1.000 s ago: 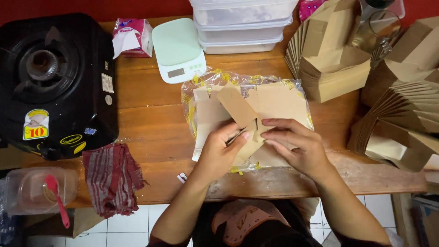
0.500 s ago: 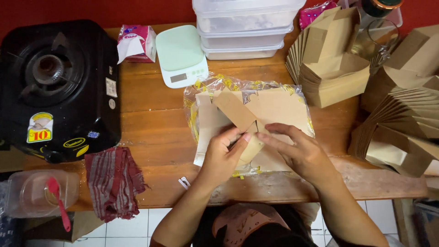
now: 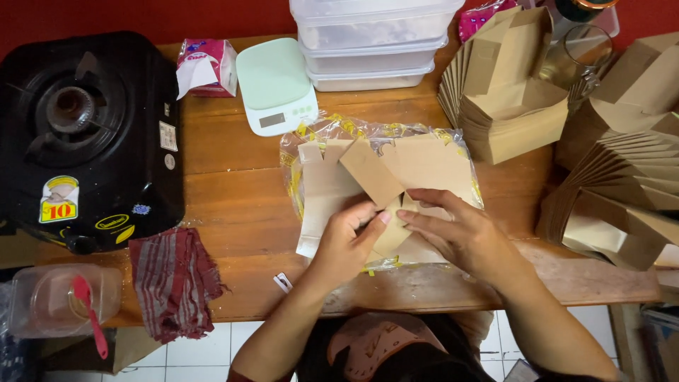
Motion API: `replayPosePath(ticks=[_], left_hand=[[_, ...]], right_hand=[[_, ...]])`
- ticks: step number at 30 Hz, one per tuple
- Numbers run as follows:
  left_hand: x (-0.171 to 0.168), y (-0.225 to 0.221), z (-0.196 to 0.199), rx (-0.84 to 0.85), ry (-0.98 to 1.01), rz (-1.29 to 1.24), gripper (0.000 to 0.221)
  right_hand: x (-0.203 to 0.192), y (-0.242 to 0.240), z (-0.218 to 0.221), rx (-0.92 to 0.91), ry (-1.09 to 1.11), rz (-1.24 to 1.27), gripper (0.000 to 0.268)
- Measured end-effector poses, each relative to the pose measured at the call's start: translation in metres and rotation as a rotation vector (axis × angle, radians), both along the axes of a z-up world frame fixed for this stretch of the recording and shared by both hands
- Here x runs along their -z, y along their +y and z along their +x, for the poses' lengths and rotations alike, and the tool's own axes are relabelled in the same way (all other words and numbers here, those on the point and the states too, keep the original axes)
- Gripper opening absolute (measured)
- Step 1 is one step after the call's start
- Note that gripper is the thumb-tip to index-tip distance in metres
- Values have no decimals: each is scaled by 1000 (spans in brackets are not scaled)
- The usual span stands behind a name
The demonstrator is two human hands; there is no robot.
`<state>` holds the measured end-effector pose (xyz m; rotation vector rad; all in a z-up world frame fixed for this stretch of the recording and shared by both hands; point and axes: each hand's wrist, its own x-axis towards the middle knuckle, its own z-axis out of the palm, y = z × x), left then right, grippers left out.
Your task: Assembling cardboard food boxes by folding and tucking tabs on a wooden table in a kitchen prep area.
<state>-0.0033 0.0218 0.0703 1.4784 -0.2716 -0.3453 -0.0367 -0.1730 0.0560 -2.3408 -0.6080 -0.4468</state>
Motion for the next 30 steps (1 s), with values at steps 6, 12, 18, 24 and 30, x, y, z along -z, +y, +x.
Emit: replayPosePath(ticks=[6, 12, 18, 24, 30], left_hand=[[38, 2, -4, -77, -25, 72, 22], [36, -19, -10, -253, 143, -279, 19], [40, -20, -10, -434, 149, -343, 26], [22, -22, -10, -445, 175, -412, 20], [20, -30, -12, -467, 203, -340, 22]], right_hand=[[26, 13, -2, 113, 33, 249, 16], [-14, 41, -10, 87, -64, -7, 73], [-23, 20, -8, -37, 46, 192, 53], [-26, 12, -2, -202, 293, 381, 43], [-8, 9, 5, -122, 249, 351, 42]])
